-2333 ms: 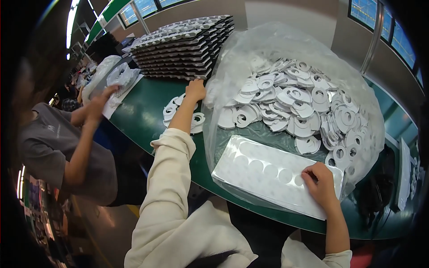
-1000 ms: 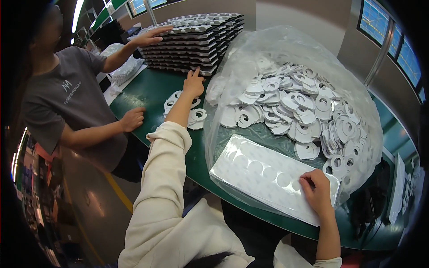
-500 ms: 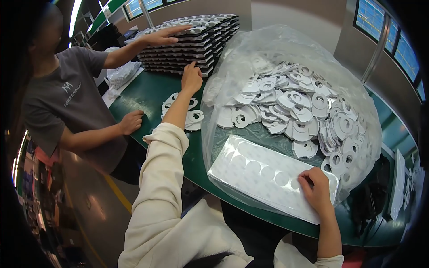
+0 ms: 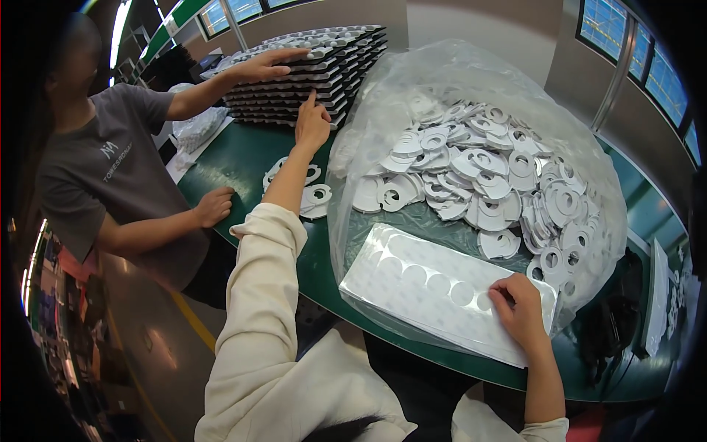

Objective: Applying small stickers to plastic circular components at an assembly station.

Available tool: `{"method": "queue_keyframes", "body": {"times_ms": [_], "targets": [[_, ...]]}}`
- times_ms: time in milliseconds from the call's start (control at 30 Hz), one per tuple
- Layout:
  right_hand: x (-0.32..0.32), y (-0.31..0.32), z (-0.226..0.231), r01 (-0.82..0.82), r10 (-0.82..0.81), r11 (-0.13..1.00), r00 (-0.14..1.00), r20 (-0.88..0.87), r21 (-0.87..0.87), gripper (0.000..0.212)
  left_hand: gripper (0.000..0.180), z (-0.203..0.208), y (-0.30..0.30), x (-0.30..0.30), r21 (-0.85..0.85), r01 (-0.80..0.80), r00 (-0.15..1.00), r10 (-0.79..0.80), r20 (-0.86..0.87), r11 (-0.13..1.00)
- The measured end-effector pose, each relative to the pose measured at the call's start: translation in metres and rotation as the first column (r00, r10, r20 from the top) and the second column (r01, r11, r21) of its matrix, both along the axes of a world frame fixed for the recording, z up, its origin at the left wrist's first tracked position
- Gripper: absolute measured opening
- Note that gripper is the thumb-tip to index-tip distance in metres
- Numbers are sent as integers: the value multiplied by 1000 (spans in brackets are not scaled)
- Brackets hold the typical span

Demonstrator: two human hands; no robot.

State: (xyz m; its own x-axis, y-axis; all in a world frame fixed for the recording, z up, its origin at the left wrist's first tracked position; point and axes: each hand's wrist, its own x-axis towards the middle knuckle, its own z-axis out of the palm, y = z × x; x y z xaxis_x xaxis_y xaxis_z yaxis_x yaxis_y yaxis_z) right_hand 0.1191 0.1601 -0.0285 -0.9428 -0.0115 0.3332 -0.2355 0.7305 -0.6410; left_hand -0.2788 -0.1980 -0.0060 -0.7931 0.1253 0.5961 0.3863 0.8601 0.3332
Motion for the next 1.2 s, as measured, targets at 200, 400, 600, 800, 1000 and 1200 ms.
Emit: {"method": "queue_keyframes", "body": {"times_ms": [200, 400, 600, 800, 1000, 1200], "targets": [[0, -1, 3, 0, 0, 1000, 1000, -5, 20, 8, 9, 7, 2, 1, 24, -17, 964, 23, -263, 1000], [3, -1, 2, -4, 4, 1000, 1000, 2, 11, 8, 8, 13, 4, 3, 6, -11, 983, 12, -181, 1000], [2, -1, 3, 1, -1, 1000, 1000, 4, 20, 8, 11, 33, 8, 2, 17, -15, 945, 20, -325, 1000], [1, 0, 7, 8, -8, 1000, 1000, 18, 22, 8, 10, 40, 15, 3, 77, -66, 955, 85, -284, 995], [1, 1, 3, -1, 1, 1000, 1000, -5, 16, 8, 9, 53, 16, 4, 18, -77, 930, 78, -360, 997], [5, -1, 6, 0, 0, 1000, 1000, -12, 16, 8, 21, 65, 53, 41, 193, -9, 830, 115, -546, 981]]}}
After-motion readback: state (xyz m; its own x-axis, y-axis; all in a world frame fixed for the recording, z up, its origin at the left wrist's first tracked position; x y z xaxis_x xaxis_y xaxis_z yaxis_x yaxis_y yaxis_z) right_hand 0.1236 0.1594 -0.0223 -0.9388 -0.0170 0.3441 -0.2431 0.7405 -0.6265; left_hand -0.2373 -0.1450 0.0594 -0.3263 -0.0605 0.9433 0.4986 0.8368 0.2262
